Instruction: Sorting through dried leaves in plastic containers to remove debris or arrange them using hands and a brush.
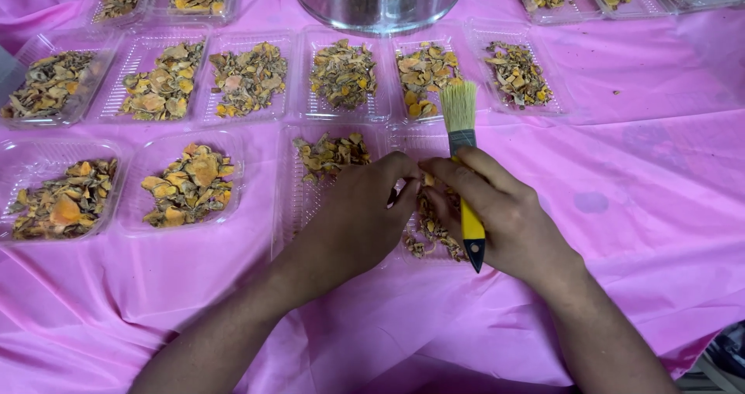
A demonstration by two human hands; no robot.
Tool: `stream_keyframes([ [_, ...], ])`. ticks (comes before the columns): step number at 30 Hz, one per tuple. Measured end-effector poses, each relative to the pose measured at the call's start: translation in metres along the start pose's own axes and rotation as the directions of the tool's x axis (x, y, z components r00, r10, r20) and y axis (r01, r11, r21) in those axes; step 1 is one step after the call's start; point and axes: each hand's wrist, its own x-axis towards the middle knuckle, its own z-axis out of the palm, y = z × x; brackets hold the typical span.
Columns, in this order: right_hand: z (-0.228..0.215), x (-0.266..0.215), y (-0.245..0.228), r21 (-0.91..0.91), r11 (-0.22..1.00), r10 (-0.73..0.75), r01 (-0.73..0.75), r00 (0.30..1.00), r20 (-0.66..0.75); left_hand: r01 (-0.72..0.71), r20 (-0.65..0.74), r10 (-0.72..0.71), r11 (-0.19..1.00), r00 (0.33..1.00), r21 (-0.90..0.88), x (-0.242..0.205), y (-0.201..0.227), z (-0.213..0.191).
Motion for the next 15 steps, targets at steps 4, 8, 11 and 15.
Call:
stream_keyframes([
  [4, 0.006, -0.007, 0.006, -0.039, 0.998, -0.041, 0.040, 0.999, -0.019, -0.023, 0.003, 0.023, 0.999, 1.000, -0.024, 0.002, -0.005, 0.003],
  [8, 0.003, -0.004, -0.002, -0.048, 0.997, -0.064, 0.061, 0.996, -0.057, -0.006, 0.007, 0.006, 1.000, 1.000, -0.022, 0.003, -0.005, 0.000],
  [11, 0.002, -0.005, -0.004, -0.062, 0.995, -0.078, 0.074, 0.995, -0.064, -0.046, -0.011, 0.046, 0.999, 0.999, -0.017, 0.002, -0.008, 0.001],
  [15, 0.003, -0.007, 0.002, -0.017, 0.998, -0.067, 0.065, 0.994, -0.087, -0.050, -0.006, 0.049, 0.997, 0.999, -0.055, 0.001, -0.003, -0.003],
])
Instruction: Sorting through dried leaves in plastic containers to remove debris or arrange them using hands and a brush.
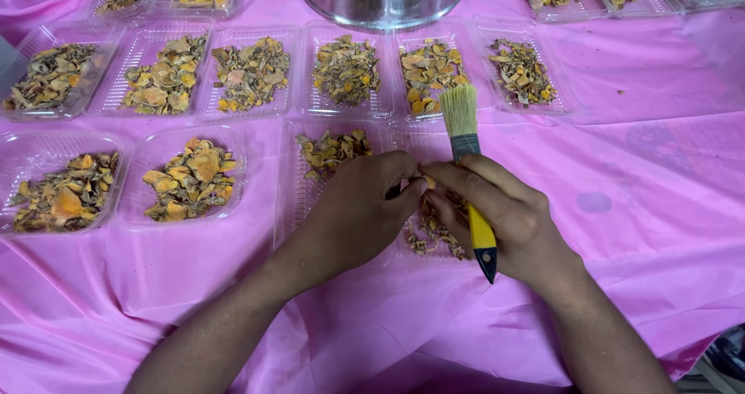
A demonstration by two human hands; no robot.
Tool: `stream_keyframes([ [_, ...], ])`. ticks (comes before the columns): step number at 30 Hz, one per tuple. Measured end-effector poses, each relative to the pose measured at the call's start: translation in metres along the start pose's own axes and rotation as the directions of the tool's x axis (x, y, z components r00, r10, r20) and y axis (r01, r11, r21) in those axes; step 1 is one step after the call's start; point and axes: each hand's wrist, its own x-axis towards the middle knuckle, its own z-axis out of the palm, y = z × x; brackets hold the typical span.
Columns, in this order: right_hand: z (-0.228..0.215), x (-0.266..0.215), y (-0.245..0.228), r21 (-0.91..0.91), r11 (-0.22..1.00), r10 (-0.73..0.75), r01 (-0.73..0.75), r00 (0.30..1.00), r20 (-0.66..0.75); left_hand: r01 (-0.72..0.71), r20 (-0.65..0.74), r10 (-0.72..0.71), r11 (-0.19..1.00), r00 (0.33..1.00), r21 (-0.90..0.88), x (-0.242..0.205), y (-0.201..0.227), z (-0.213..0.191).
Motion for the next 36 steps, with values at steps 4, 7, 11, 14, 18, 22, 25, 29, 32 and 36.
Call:
stream_keyframes([
  [4, 0.000, 0.000, -0.001, 0.000, 1.000, -0.014, 0.014, 1.000, -0.017, 0.038, 0.024, -0.038, 0.999, 0.999, -0.017, -0.002, 0.000, 0.000],
  [7, 0.000, 0.000, 0.003, -0.007, 1.000, -0.019, 0.019, 0.998, -0.062, -0.035, -0.002, 0.035, 0.993, 0.999, -0.110, -0.002, -0.001, 0.000],
  [11, 0.000, 0.001, 0.001, 0.014, 1.000, -0.025, 0.026, 0.999, -0.035, -0.026, -0.029, 0.023, 0.992, 0.999, -0.122, -0.001, -0.003, 0.002],
  [14, 0.000, 0.000, 0.000, 0.010, 1.000, -0.028, 0.028, 0.999, -0.041, -0.054, -0.057, 0.046, 0.988, 0.997, -0.145, -0.001, -0.005, 0.005],
  [18, 0.000, -0.001, 0.000, 0.001, 0.999, -0.039, 0.039, 0.998, -0.045, -0.056, -0.044, 0.047, 0.971, 0.998, -0.231, -0.003, 0.000, 0.000],
  [22, 0.000, -0.001, 0.000, 0.003, 0.999, -0.053, 0.054, 0.996, -0.074, -0.057, -0.018, 0.054, 0.972, 0.998, -0.227, -0.004, 0.007, -0.004],
  [25, 0.000, -0.002, 0.001, 0.039, 0.999, -0.021, 0.025, 0.994, -0.107, -0.004, 0.009, 0.006, 0.982, 1.000, -0.189, -0.004, 0.008, -0.004],
  [29, 0.000, -0.003, 0.002, 0.089, 0.996, 0.023, -0.013, 0.993, -0.112, -0.087, -0.022, 0.084, 0.976, 0.996, -0.199, -0.004, 0.002, -0.001],
  [32, 0.001, -0.002, 0.003, 0.069, 0.998, 0.019, -0.010, 0.992, -0.127, -0.098, -0.027, 0.095, 0.973, 0.995, -0.210, -0.003, 0.001, -0.001],
  [36, -0.008, 0.006, 0.001, 0.073, 0.996, -0.048, 0.052, 0.997, -0.064, -0.103, -0.078, 0.087, 0.967, 0.993, -0.231, -0.004, 0.005, -0.001],
])
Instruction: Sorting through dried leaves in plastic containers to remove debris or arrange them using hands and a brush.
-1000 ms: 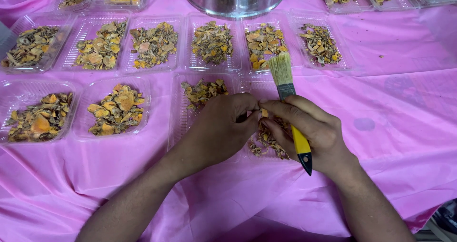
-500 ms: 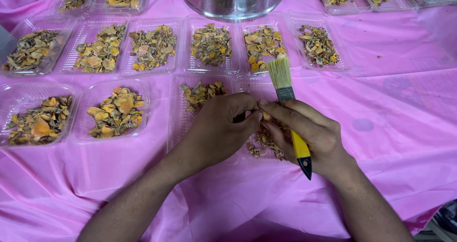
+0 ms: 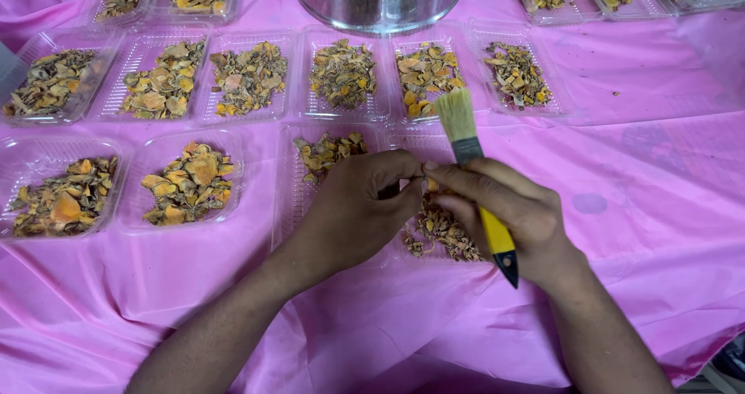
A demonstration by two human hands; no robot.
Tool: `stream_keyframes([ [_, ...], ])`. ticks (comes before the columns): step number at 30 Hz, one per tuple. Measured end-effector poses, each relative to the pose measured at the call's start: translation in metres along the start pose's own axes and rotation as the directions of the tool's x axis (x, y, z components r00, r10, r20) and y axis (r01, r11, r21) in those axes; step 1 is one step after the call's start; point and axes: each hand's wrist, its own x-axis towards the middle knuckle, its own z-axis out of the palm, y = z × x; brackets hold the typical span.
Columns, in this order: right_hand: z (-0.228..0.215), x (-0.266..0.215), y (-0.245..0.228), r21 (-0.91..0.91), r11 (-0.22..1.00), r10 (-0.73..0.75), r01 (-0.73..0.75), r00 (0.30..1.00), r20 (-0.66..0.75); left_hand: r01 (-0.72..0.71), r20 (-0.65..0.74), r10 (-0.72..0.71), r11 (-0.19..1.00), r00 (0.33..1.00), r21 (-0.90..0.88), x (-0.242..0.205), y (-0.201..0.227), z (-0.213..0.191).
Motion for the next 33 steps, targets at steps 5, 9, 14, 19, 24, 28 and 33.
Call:
stream_keyframes([
  [5, -0.023, -0.006, 0.000, 0.020, 0.983, 0.183, -0.182, 0.983, -0.019, 0.115, -0.031, -0.114, 0.993, 0.993, 0.017, -0.001, 0.009, -0.003],
  [9, -0.026, -0.019, -0.041, -0.080, 0.934, 0.330, -0.349, 0.926, -0.181, 0.147, -0.083, -0.142, 0.988, 0.986, 0.054, -0.002, 0.009, -0.002],
  [14, 0.001, -0.041, -0.033, 0.096, 0.963, 0.265, -0.252, 0.952, -0.153, 0.074, -0.130, -0.062, 0.993, 0.990, 0.092, -0.002, 0.005, 0.000],
  [19, 0.005, -0.024, -0.053, -0.122, 0.968, 0.210, -0.220, 0.974, -0.090, 0.127, -0.182, -0.110, 0.988, 0.977, 0.087, 0.000, 0.006, -0.001],
  [24, 0.019, -0.043, -0.041, -0.238, 0.868, 0.450, -0.437, 0.893, 0.001, 0.114, -0.176, -0.093, 0.987, 0.980, 0.117, 0.001, 0.005, -0.002],
  [28, 0.015, -0.038, -0.048, -0.291, 0.872, 0.380, -0.393, 0.919, -0.101, 0.106, -0.165, -0.084, 0.986, 0.983, 0.131, 0.001, 0.008, -0.002],
  [33, 0.014, -0.011, -0.051, 0.006, 0.996, 0.090, -0.091, 0.996, 0.023, 0.064, -0.189, -0.038, 0.988, 0.981, 0.137, 0.002, -0.002, 0.001],
])
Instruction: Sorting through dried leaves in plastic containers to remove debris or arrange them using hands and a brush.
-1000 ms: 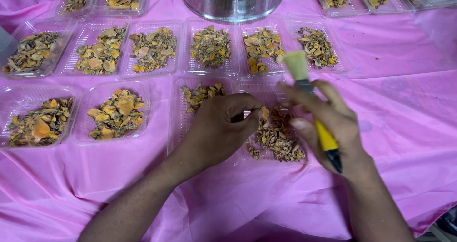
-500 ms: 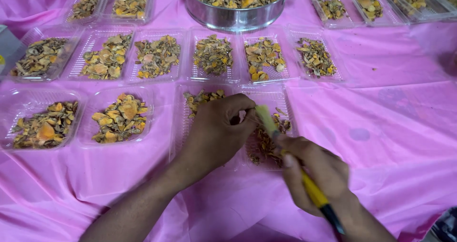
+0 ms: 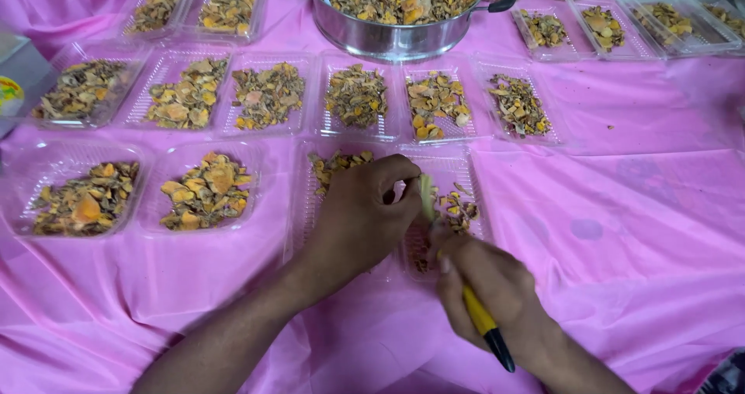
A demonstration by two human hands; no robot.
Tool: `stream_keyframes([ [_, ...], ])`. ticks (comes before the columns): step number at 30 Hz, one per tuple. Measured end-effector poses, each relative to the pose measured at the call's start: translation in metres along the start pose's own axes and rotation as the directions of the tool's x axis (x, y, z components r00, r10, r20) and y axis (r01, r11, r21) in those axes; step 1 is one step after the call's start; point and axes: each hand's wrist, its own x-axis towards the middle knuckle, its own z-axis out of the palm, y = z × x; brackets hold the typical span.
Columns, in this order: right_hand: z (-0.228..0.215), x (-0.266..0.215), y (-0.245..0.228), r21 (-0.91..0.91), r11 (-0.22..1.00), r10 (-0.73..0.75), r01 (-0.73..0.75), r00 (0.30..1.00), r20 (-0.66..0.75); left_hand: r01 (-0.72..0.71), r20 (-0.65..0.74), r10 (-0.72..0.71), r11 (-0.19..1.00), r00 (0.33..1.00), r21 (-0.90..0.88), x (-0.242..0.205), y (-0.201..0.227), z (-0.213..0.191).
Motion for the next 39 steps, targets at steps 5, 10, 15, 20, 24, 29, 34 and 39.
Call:
stream_keyframes([
  [5, -0.003, -0.037, 0.003, -0.248, 0.902, 0.297, -0.353, 0.925, -0.237, 0.017, 0.000, -0.017, 1.000, 1.000, -0.016, 0.000, 0.003, -0.002],
  [10, -0.014, -0.014, 0.010, -0.068, 0.968, 0.240, -0.241, 0.970, -0.021, 0.022, -0.015, -0.022, 1.000, 1.000, -0.022, 0.000, 0.005, -0.001],
  [15, -0.034, 0.013, 0.040, 0.018, 0.999, 0.053, -0.051, 0.975, -0.216, 0.062, 0.075, -0.057, 0.996, 0.996, -0.065, 0.002, 0.008, -0.004],
  [20, -0.018, 0.036, 0.062, 0.007, 0.998, -0.056, 0.056, 0.998, 0.004, 0.028, 0.049, -0.018, 0.976, 0.999, -0.214, 0.005, -0.002, -0.004],
  [24, -0.013, 0.036, 0.061, -0.007, 0.998, -0.055, 0.055, 0.992, -0.111, 0.104, 0.109, -0.061, 0.884, 0.992, -0.455, 0.008, -0.014, -0.003],
  [29, -0.011, 0.034, 0.058, 0.068, 0.998, -0.006, 0.013, 0.994, -0.110, 0.101, 0.167, -0.029, 0.893, 0.986, -0.439, 0.009, -0.023, 0.002],
  [34, -0.014, 0.027, 0.074, 0.273, 0.960, 0.086, -0.056, 0.991, -0.098, -0.032, 0.131, 0.094, 0.912, 0.987, -0.410, 0.003, 0.000, -0.008],
  [39, -0.011, 0.031, 0.063, 0.355, 0.926, 0.173, -0.130, 0.981, -0.091, -0.078, 0.142, 0.142, 0.921, 0.980, -0.383, -0.001, 0.000, -0.002],
])
